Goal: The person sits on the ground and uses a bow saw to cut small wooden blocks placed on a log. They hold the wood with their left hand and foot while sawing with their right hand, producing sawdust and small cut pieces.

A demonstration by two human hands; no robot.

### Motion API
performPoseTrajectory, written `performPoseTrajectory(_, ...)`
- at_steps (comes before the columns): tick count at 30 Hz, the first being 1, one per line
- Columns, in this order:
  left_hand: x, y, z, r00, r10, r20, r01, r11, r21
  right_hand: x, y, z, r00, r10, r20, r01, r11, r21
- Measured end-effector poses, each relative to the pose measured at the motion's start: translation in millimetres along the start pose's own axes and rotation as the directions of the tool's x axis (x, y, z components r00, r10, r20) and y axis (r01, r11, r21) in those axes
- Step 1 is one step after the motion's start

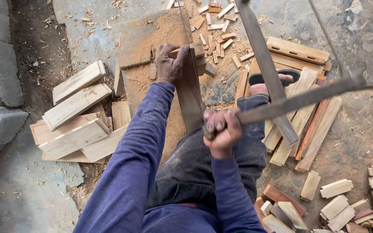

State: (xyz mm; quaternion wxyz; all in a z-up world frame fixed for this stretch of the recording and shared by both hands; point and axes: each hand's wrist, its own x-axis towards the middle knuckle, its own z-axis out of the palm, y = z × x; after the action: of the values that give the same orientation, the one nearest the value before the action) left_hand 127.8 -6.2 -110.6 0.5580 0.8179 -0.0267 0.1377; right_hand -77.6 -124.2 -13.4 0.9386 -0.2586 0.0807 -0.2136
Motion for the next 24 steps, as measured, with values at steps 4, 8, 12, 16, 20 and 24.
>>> performPoseTrajectory(4, -0.8, -1.7, 0.3, 1.0, -0.027, 0.005, 0.027, 1.0, -0.015, 16.0, 4.5, 14.3, 0.997, 0.022, -0.073, -0.026, 0.998, -0.051)
performPoseTrajectory(8, 1.9, -18.2, 8.5, 0.999, -0.021, -0.042, 0.022, 1.0, 0.012, -32.9, -19.6, 5.4, 0.998, 0.016, -0.061, -0.018, 1.0, -0.018)
performPoseTrajectory(12, -1.8, -27.1, 10.9, 0.999, 0.005, -0.045, -0.003, 0.999, 0.037, -117.5, -68.4, 6.1, 0.995, 0.003, -0.099, -0.006, 0.999, -0.032)
performPoseTrajectory(16, -5.7, -18.4, 6.4, 1.0, -0.015, -0.021, 0.016, 0.999, 0.041, -131.2, -74.2, -2.0, 0.993, -0.009, -0.117, 0.003, 0.999, -0.05)
performPoseTrajectory(20, -7.3, -10.9, 5.0, 0.999, 0.018, -0.03, -0.018, 1.0, 0.002, -43.9, -24.7, 6.3, 1.0, -0.023, -0.003, 0.023, 0.999, -0.03)
performPoseTrajectory(24, -2.6, -4.3, 3.7, 0.999, 0.021, -0.045, -0.02, 1.0, 0.021, 47.1, 17.6, 30.8, 0.993, 0.033, -0.113, -0.048, 0.991, -0.128)
